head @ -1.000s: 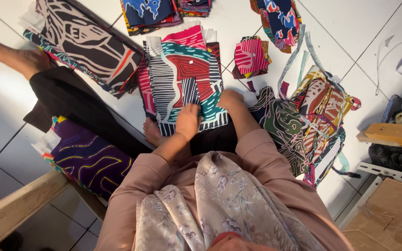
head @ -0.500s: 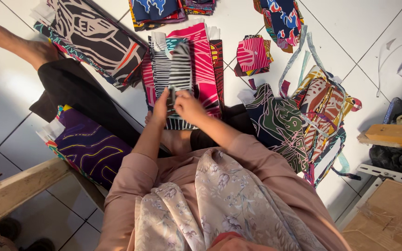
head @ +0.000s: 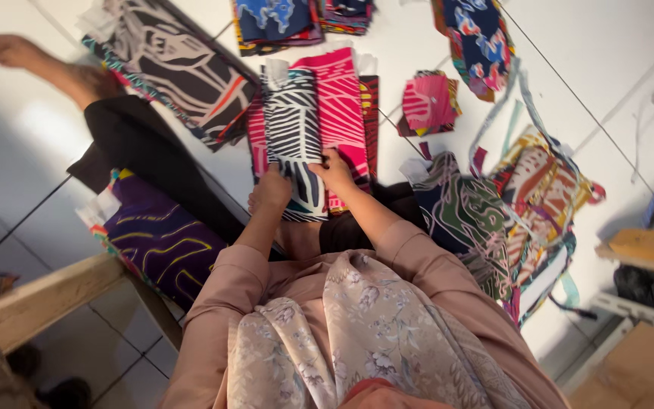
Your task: The person sits on the floor and folds multiple pieces of colorful patterned fabric by hand. They pick up each piece, fold it into a smaller rectangle, and place it into a growing stack on the floor.
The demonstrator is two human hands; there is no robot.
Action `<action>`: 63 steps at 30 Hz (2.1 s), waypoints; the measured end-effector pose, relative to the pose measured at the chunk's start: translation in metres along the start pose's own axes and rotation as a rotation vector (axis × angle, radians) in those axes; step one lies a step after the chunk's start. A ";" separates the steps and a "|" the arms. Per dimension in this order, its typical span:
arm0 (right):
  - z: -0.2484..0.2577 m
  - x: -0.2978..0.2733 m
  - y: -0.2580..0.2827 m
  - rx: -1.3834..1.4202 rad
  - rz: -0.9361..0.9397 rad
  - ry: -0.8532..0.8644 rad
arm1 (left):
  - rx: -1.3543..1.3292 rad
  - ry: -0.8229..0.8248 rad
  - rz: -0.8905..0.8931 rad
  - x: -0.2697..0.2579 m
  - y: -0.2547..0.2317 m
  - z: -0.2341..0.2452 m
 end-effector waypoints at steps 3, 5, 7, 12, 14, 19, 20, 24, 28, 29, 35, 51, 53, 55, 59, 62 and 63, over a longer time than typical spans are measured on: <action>-0.014 0.008 0.010 0.139 0.193 0.079 | -0.060 -0.078 -0.150 -0.021 -0.015 0.031; -0.008 0.014 0.010 0.332 0.189 0.150 | -0.143 -0.319 -0.464 -0.038 -0.027 0.064; 0.023 0.020 0.012 0.130 0.115 0.076 | -0.165 -0.542 -0.508 -0.048 0.010 0.103; 0.035 -0.055 0.120 -0.593 0.637 -0.452 | -0.164 -1.006 -0.317 -0.072 0.169 0.212; -0.022 -0.102 0.144 -0.548 0.836 -0.285 | -0.221 -0.999 -0.137 -0.062 0.237 0.216; -0.171 -0.204 0.152 -0.410 0.874 0.455 | -0.976 -0.620 0.098 -0.004 0.338 0.127; -0.180 -0.222 0.161 -0.434 0.955 0.453 | -1.192 -0.570 0.122 0.002 0.343 0.107; -0.209 -0.253 0.175 -0.415 0.854 0.630 | -1.801 -0.428 -0.007 0.004 0.326 0.078; -0.230 -0.224 0.172 -0.408 0.376 0.747 | -1.595 -0.412 -0.227 -0.014 0.276 0.112; -0.233 -0.226 0.184 -0.396 0.479 0.731 | -1.461 -0.433 -0.199 -0.019 0.268 0.114; -0.248 -0.213 0.178 -0.443 0.604 0.652 | -1.176 -0.625 -0.433 -0.027 0.228 0.129; -0.260 -0.195 0.140 0.035 0.177 0.881 | -1.046 -0.620 -0.388 -0.046 0.246 0.156; -0.264 -0.200 0.151 -0.109 0.396 0.847 | -0.663 -0.604 -0.298 -0.051 0.239 0.157; -0.265 -0.215 0.171 -0.241 0.730 0.797 | -0.542 -0.601 -0.232 -0.055 0.239 0.159; -0.273 -0.214 0.168 -0.458 0.651 0.735 | -0.792 -0.572 -0.215 -0.048 0.247 0.156; -0.277 -0.226 0.176 -0.656 0.662 0.715 | -0.550 -0.704 -0.285 -0.045 0.252 0.159; -0.276 -0.234 0.185 -0.643 0.710 0.702 | -0.399 -0.779 -0.314 -0.046 0.253 0.160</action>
Point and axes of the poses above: each hand's wrist, its own x-axis towards the middle knuckle, its own z-axis out of the back of the hand, y = z × x, the point moved 10 cm from there along x, towards the middle knuckle, and after that the axes turned 4 degrees about -z, right-handed, at the moved point
